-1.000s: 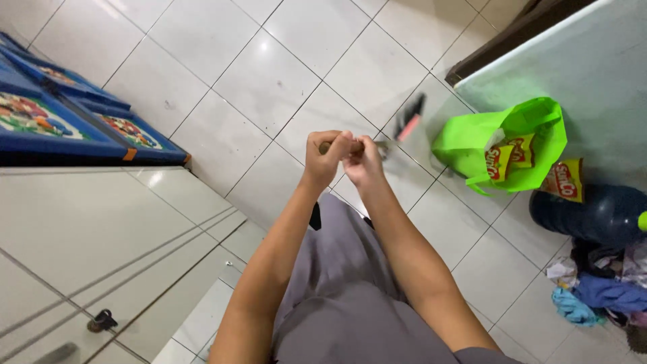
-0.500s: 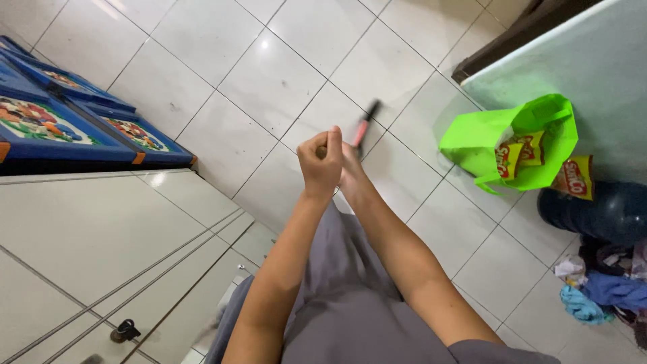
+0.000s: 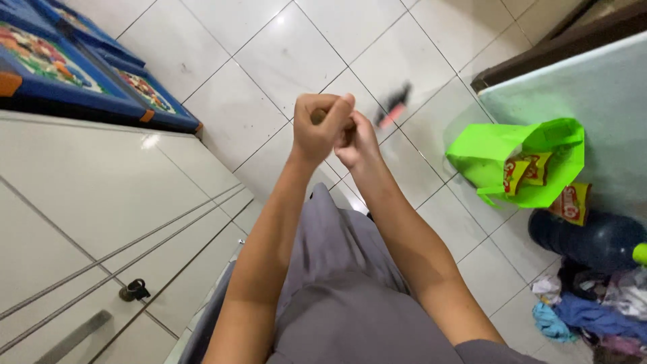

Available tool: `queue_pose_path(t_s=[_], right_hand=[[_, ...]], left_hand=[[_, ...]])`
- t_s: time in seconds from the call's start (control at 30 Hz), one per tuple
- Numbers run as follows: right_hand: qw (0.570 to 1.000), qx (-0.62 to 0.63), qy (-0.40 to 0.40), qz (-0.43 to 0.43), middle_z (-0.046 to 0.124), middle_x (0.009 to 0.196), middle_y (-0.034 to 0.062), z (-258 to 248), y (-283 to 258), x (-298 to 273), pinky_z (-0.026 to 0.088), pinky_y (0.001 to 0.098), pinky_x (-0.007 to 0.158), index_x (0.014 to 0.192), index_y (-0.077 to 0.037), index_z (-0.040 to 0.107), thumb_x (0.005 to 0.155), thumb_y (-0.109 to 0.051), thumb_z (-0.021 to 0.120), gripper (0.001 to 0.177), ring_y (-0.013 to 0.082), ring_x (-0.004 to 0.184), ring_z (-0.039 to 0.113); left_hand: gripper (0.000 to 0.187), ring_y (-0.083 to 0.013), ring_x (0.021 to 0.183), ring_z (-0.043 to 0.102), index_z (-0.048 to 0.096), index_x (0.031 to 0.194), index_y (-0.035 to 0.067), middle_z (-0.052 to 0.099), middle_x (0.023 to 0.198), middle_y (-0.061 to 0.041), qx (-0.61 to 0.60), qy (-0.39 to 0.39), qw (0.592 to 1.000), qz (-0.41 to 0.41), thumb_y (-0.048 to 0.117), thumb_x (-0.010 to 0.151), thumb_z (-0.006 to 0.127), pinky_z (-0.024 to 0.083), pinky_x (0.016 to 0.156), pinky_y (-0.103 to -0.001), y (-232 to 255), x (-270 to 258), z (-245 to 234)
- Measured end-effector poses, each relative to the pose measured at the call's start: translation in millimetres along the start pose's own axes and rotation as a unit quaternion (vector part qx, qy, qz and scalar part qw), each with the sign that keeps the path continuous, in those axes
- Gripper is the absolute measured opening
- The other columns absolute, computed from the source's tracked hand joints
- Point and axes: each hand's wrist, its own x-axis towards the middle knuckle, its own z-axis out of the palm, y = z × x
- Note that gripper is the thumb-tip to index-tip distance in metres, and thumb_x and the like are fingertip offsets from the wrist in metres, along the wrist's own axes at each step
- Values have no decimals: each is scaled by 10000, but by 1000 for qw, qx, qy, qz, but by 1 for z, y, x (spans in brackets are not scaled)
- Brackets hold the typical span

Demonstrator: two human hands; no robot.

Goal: Sweep the floor using a broom in an indoor environment.

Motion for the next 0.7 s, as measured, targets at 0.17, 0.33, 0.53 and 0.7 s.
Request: queue_pose_path(t_s=[0.17, 0.33, 0.53, 0.7], right_hand=[[964, 140, 187, 125, 614, 724, 41, -24, 34, 10, 599, 235, 600, 784, -66, 549, 984, -146, 550, 216, 156, 632, 637], [948, 123, 222, 192, 644, 736, 49, 3, 68, 0, 608, 255, 600, 821, -48, 591, 977, -180, 520, 217, 153, 625, 656], [993, 98, -55, 38, 569, 812, 34, 10, 94, 47, 532, 279, 607, 870, -71, 526, 1088, -265, 472, 297, 141, 702, 585], [986, -3, -165, -21, 545, 906, 19, 54, 67, 30, 506, 276, 655, 976, -86, 543, 1083, -301, 444, 259, 120, 782, 559]], left_hand=[[545, -59, 504, 330, 395, 558, 78, 387, 541, 46, -142, 30, 988, -60, 158, 1032, 650, 225, 477, -299, -63, 6, -41], [638, -56, 412, 348, 401, 468, 69, 392, 442, 57, 26, 178, 979, -99, 339, 1017, 581, 230, 398, -317, -66, -15, -42], [619, -82, 489, 251, 377, 541, 18, 286, 483, -17, 180, 205, 962, -6, 298, 1053, 583, 160, 463, -345, -20, -11, -47], [519, -136, 501, 254, 401, 567, 30, 293, 507, -43, 229, 172, 951, 112, 194, 1005, 627, 290, 580, -340, -21, -15, -29]])
